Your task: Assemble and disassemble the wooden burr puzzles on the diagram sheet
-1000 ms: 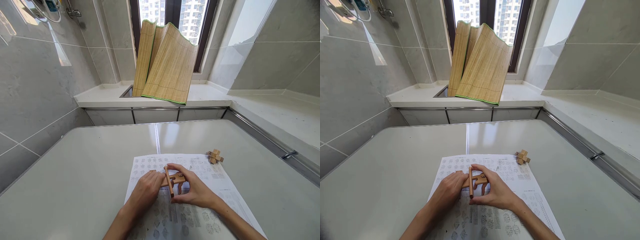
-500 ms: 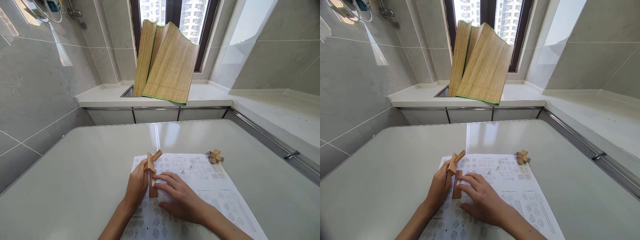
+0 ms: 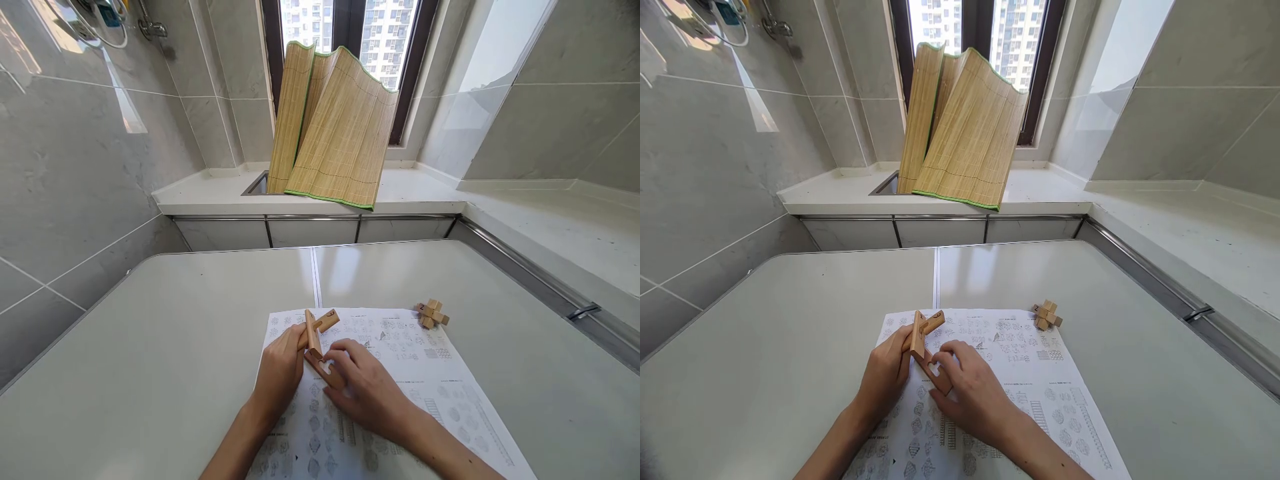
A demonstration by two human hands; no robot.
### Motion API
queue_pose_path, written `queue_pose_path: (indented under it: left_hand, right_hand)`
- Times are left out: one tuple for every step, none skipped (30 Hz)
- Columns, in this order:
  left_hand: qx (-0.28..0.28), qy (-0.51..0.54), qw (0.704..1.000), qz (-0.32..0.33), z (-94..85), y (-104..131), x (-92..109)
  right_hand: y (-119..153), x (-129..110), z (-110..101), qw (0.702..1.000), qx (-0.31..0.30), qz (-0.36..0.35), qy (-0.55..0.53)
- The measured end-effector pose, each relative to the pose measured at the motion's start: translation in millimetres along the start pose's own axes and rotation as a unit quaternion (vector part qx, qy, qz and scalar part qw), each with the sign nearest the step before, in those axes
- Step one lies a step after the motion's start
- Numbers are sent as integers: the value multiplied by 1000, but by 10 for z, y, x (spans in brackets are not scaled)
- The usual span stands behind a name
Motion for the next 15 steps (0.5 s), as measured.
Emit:
queue_pose_path:
  left_hand:
    - [1, -2, 1000, 1, -2, -2, 6]
    - [2, -4, 1000, 2, -8, -5, 15]
    - [3, -7, 1000, 4, -17, -10, 26]
    - [4, -10, 1000, 5, -25, -14, 39]
    - [6, -13, 1000, 5, -34, -18, 49]
    - [8, -18, 1000, 4, -43, -21, 56]
    - [10, -24, 1000, 2, -52, -22, 58]
    - [12, -30, 999, -1, -58, -21, 56]
    - [14, -36, 999, -5, -61, -19, 49]
    - [16, -40, 999, -11, -63, -16, 37]
    - [17, -44, 999, -18, -64, -12, 18]
    - [17, -46, 998, -28, -62, -8, -3]
    - [17, -47, 998, -37, -62, -3, -26]
    - [17, -48, 998, -45, -61, 1, -42]
    - [16, -49, 997, -50, -61, 3, -50]
  right_hand:
    - [-4, 51, -17, 1000, 1, 18, 2]
    - [-5, 95, -32, 999, 0, 32, 2]
    - [-6, 131, -45, 999, -3, 44, 1]
    - [-5, 162, -54, 998, -7, 54, -5]
    - [-5, 191, -59, 998, -14, 65, -13]
    - [-4, 220, -60, 997, -22, 76, -25]
    - [-4, 245, -59, 995, -31, 87, -38]
    - [-6, 266, -60, 993, -38, 96, -52]
    - [-10, 286, -63, 991, -44, 106, -68]
    - [-16, 306, -75, 988, -46, 117, -85]
    - [-24, 327, -96, 985, -44, 129, -103]
    - [-32, 350, -126, 981, -38, 142, -124]
    - [-39, 372, -162, 976, -29, 155, -149]
    - [-46, 387, -200, 970, -19, 165, -179]
    - [-51, 397, -229, 960, -12, 173, -218]
Point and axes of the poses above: each hand's wrist, its own y-axis away from the middle knuckle, its own z-axis out of the palm, x = y × z, the point moved 10 cm from there along -y, towards the middle knuckle, and after that the axes turned 5 degrees about z, right-handed, at the moved point
